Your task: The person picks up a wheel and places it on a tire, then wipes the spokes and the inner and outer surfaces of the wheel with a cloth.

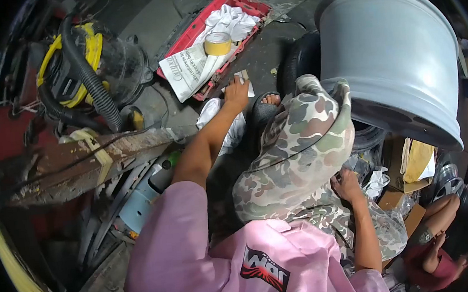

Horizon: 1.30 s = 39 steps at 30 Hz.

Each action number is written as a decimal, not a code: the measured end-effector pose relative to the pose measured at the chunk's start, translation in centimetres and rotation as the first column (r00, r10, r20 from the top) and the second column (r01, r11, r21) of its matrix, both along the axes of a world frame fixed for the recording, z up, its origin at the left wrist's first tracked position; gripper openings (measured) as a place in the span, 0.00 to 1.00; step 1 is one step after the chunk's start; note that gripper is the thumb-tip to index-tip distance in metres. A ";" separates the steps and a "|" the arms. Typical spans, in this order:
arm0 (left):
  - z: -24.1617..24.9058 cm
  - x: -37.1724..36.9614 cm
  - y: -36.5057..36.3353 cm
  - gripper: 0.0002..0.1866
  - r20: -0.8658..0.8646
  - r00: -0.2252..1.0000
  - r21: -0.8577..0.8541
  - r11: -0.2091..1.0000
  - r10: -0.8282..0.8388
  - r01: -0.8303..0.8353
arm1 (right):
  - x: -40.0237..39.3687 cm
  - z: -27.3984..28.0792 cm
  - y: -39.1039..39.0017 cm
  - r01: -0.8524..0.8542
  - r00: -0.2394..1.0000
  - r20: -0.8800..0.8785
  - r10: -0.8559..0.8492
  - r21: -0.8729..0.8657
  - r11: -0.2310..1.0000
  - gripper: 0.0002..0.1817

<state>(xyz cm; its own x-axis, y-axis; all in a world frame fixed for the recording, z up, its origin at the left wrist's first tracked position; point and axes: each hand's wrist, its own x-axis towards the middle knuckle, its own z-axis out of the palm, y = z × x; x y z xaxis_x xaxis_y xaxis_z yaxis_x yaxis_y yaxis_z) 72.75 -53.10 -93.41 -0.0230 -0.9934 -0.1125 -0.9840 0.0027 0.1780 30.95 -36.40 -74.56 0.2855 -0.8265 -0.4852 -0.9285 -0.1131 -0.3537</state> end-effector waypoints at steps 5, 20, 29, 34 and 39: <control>-2.2 1.2 -0.1 0.13 0.055 0.993 0.013 0.994 -0.107 0.106 | -0.4 -0.1 0.1 0.004 0.997 0.081 0.005 -0.107 0.994 0.16; 41.2 -6.2 6.4 0.06 -0.954 -0.215 -0.271 0.912 -0.210 0.308 | 13.8 22.2 -6.1 0.370 0.138 0.983 0.125 -0.168 0.914 0.33; 42.0 -15.9 5.4 0.06 -0.950 -0.301 -0.098 0.839 0.081 0.536 | 7.8 22.2 -2.7 0.470 -0.299 0.954 0.017 0.132 0.873 0.12; 42.6 -16.8 4.2 0.07 -0.962 -0.075 -0.271 0.872 -0.264 0.406 | -0.7 21.1 -6.6 0.914 0.406 0.914 0.017 -0.406 0.004 0.06; 43.5 -15.9 2.9 0.05 -0.911 -0.003 -0.400 0.879 -0.413 0.260 | -6.7 18.6 -11.7 0.683 0.716 0.683 -0.148 -0.728 -0.053 0.17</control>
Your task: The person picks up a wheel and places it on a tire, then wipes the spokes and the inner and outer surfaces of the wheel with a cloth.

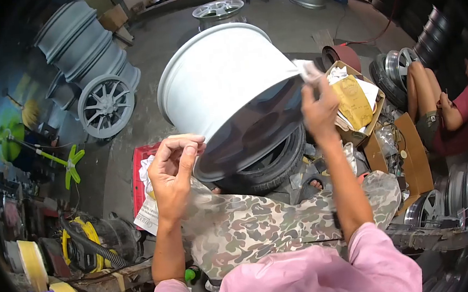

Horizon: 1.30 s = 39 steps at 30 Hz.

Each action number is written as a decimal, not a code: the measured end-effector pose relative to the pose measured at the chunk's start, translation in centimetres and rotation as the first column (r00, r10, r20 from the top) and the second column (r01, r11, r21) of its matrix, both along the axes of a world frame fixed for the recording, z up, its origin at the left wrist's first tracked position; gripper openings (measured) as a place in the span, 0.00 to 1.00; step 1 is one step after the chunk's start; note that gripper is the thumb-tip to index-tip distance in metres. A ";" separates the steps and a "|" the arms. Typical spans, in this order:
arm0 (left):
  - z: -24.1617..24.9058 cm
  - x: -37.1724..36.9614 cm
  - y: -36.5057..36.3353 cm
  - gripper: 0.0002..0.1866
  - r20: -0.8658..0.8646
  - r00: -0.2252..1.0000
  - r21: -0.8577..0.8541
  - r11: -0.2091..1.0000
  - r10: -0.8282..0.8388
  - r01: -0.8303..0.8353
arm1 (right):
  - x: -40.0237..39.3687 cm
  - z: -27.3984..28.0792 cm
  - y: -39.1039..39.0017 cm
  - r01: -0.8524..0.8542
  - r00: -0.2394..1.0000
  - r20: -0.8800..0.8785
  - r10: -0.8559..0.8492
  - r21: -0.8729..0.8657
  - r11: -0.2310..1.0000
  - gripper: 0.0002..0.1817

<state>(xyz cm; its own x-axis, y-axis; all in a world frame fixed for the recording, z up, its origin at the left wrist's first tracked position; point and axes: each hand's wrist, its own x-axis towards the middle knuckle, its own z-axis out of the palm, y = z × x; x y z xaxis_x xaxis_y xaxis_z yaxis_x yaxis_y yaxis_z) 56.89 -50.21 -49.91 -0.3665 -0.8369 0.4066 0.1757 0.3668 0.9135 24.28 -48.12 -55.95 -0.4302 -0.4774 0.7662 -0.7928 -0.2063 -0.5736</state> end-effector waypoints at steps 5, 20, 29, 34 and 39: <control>1.6 -2.1 -0.9 0.05 0.004 0.999 -0.069 0.997 0.043 -0.042 | 12.7 0.0 0.1 -0.379 0.737 -0.574 0.359 0.090 0.921 0.08; 4.7 -7.4 -2.3 0.06 0.107 0.990 -0.515 0.857 0.092 -0.024 | 10.1 -1.7 -1.6 -0.427 0.719 -0.623 0.309 -0.045 0.903 0.17; 1.4 -12.6 -4.9 0.15 0.492 0.732 -0.837 0.488 0.471 0.249 | -0.5 -3.9 -2.4 0.128 0.987 -0.069 -0.147 -0.224 0.966 0.19; 1.2 -11.8 -10.5 0.18 0.559 0.727 -0.759 0.600 0.400 0.253 | 2.2 0.0 -5.2 -0.258 0.910 -0.379 0.166 -0.206 0.944 0.25; 4.7 -12.2 -18.0 0.21 0.623 0.752 -0.521 0.832 0.217 0.191 | -8.5 -6.5 -10.2 0.204 0.962 -0.158 -0.222 -0.126 0.971 0.24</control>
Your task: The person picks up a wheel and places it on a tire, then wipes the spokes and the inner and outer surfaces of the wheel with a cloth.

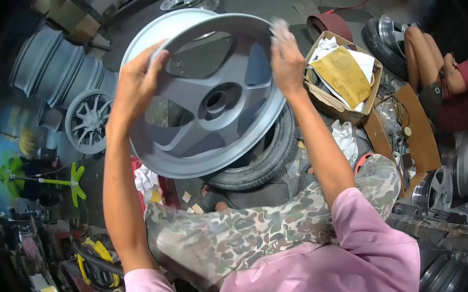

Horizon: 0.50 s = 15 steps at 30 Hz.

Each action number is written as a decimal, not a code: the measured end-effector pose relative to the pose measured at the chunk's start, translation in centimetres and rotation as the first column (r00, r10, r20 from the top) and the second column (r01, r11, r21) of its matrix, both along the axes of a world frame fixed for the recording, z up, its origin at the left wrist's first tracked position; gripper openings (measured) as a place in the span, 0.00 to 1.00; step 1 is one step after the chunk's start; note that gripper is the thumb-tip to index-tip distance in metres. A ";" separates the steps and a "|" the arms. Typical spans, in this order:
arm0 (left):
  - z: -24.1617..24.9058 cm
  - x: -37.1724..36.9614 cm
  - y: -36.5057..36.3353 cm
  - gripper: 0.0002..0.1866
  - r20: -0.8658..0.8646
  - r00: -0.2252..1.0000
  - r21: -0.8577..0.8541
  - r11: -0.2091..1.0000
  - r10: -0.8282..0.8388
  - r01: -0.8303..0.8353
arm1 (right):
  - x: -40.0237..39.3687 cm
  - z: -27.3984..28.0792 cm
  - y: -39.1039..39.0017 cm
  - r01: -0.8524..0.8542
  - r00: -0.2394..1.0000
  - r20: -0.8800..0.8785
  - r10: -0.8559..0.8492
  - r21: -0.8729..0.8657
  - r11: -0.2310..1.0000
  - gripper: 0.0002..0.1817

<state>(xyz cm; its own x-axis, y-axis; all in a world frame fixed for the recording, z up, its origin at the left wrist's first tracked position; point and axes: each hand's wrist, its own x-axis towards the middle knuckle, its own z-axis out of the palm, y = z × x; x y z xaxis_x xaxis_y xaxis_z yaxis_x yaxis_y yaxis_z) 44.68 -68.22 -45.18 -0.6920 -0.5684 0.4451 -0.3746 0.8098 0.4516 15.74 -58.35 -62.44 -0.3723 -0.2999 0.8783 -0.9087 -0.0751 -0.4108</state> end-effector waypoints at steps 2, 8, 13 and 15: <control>1.1 0.6 -4.5 0.26 0.046 0.996 0.162 0.983 0.080 -0.087 | -2.4 -5.5 0.6 0.007 0.994 0.104 -0.018 0.111 0.994 0.24; 2.1 1.7 -13.8 0.26 -0.037 0.998 0.296 0.955 0.048 -0.035 | -1.8 -5.7 -4.0 0.009 0.980 0.196 -0.025 0.080 0.997 0.22; 2.9 0.0 -12.1 0.28 0.012 0.999 0.293 0.955 0.049 -0.050 | -2.4 0.3 -12.1 0.056 0.973 0.230 -0.023 -0.140 0.988 0.18; 2.9 -1.4 -10.0 0.27 -0.048 0.990 0.322 0.940 0.130 -0.108 | -4.0 0.3 -13.9 -0.015 0.983 0.179 0.038 -0.128 0.992 0.19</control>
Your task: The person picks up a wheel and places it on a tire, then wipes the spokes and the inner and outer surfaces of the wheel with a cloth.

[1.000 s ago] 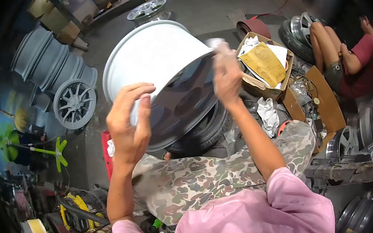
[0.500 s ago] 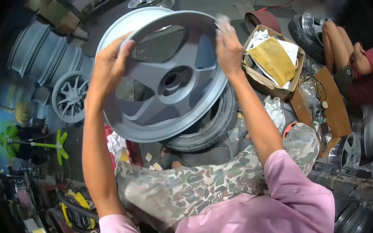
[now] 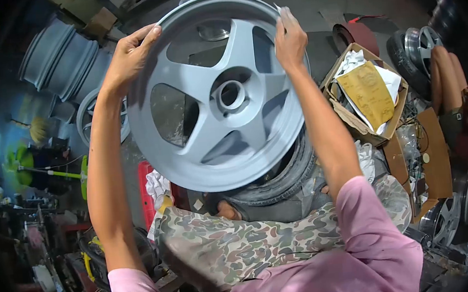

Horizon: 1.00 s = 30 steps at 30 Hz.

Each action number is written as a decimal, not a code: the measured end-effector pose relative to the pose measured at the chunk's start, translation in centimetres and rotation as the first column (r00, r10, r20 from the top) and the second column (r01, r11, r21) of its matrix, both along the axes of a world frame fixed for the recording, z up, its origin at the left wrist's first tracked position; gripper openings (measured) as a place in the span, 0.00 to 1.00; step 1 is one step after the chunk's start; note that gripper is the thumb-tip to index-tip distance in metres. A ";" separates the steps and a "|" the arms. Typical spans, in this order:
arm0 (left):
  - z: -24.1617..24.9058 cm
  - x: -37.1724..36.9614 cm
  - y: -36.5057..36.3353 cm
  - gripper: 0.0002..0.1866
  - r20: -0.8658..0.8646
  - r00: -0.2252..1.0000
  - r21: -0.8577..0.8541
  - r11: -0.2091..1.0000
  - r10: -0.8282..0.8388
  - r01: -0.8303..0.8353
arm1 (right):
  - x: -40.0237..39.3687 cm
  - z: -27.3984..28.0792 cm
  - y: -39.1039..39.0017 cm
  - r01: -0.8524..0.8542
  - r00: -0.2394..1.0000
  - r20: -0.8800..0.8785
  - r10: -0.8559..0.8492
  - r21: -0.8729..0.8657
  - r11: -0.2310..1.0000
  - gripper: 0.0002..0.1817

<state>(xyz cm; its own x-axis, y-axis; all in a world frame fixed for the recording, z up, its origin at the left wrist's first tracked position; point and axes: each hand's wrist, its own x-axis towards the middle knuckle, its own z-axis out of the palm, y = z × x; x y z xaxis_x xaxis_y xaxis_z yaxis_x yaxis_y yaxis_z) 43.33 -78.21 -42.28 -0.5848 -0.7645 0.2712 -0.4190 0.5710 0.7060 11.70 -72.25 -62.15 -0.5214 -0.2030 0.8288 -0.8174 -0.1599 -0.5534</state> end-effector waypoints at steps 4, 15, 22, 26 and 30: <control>-0.5 -1.2 1.3 0.25 -0.061 0.997 0.117 0.992 0.045 -0.037 | -1.5 1.6 -3.7 -0.126 0.992 -0.008 0.126 0.038 0.991 0.18; -5.8 3.6 8.2 0.22 -0.279 0.944 0.059 0.985 0.174 -0.164 | 14.2 7.9 -2.2 -0.468 0.872 -0.238 0.428 -0.143 0.872 0.15; -7.4 4.1 9.3 0.23 -0.307 0.947 0.148 0.988 0.092 -0.047 | 13.9 6.2 0.1 -0.398 0.806 -0.495 0.325 -0.047 0.916 0.19; -7.6 4.2 9.8 0.24 -0.279 0.959 0.081 0.996 0.055 -0.034 | 2.8 -2.6 1.3 -0.111 0.994 0.007 0.111 0.067 0.992 0.17; -7.3 4.6 9.3 0.24 -0.331 0.942 0.139 0.990 0.048 -0.002 | 1.9 -5.2 3.5 -0.034 0.995 0.098 0.019 0.156 0.987 0.16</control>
